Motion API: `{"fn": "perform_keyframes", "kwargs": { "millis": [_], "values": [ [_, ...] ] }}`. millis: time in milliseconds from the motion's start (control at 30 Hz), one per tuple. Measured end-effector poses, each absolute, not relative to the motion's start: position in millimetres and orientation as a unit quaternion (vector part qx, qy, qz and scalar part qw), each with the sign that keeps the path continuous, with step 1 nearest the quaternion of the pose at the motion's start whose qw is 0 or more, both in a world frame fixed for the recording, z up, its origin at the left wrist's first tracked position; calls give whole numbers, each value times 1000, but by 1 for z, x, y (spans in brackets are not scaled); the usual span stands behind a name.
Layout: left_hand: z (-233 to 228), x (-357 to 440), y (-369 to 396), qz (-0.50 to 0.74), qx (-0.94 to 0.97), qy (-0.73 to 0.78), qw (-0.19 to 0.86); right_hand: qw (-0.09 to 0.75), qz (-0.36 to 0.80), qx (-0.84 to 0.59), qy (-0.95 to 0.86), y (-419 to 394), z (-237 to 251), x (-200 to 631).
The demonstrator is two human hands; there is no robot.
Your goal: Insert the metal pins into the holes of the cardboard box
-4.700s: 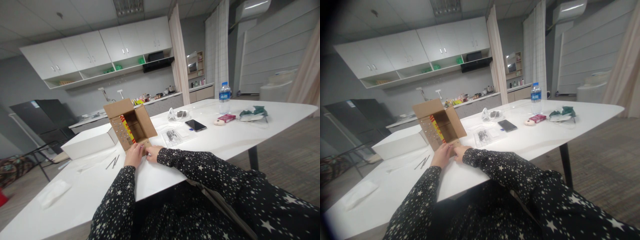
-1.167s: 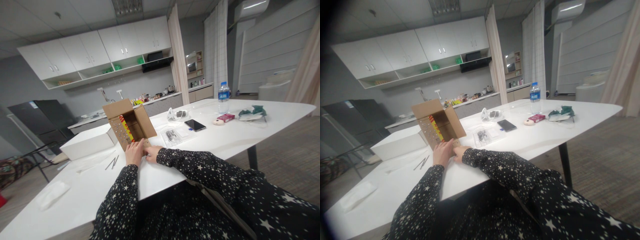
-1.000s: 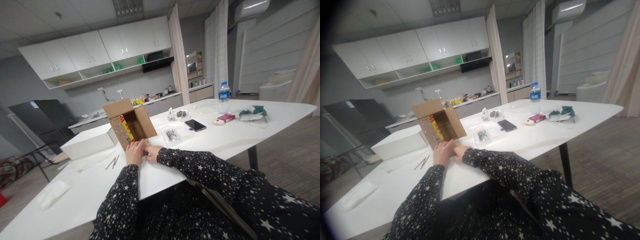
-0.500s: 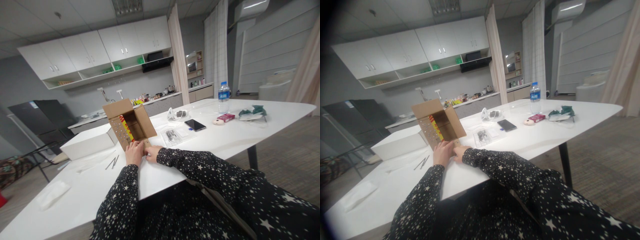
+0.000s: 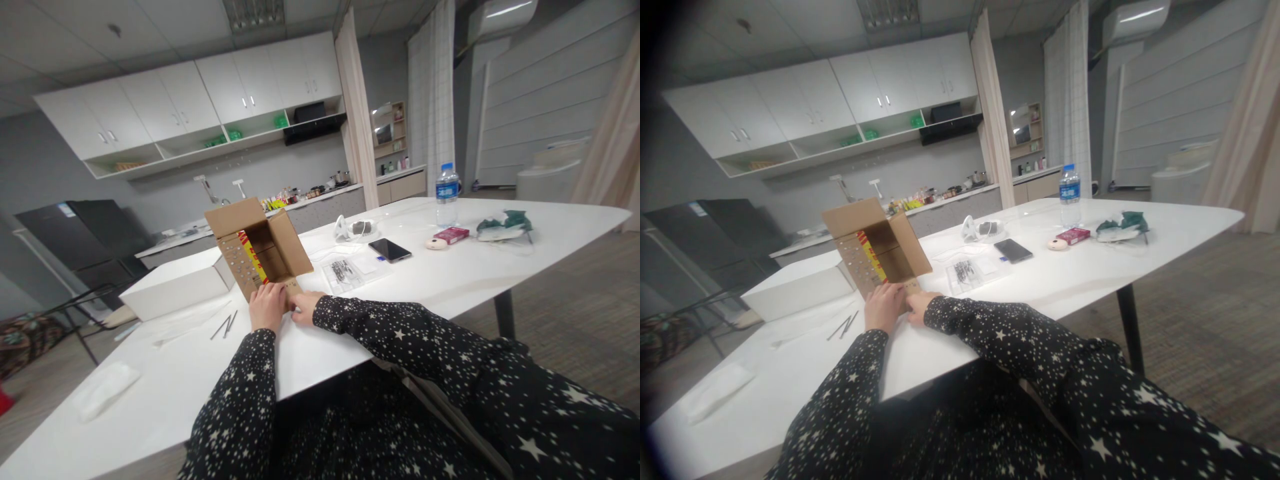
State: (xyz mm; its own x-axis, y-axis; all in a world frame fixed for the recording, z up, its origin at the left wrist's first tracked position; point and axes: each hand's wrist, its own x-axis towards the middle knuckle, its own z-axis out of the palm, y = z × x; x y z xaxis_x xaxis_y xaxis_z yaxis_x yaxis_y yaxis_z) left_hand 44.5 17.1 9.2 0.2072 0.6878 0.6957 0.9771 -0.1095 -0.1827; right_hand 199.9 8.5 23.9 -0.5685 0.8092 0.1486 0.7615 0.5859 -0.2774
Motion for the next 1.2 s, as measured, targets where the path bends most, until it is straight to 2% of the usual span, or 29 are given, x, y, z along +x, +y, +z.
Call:
{"fn": "perform_keyframes", "kwargs": {
  "millis": [1200],
  "values": [
    [11, 48, 13, -212, -722, -592, 288, 148, 98, -420, -890, 12, 21, 201]
  ]
}}
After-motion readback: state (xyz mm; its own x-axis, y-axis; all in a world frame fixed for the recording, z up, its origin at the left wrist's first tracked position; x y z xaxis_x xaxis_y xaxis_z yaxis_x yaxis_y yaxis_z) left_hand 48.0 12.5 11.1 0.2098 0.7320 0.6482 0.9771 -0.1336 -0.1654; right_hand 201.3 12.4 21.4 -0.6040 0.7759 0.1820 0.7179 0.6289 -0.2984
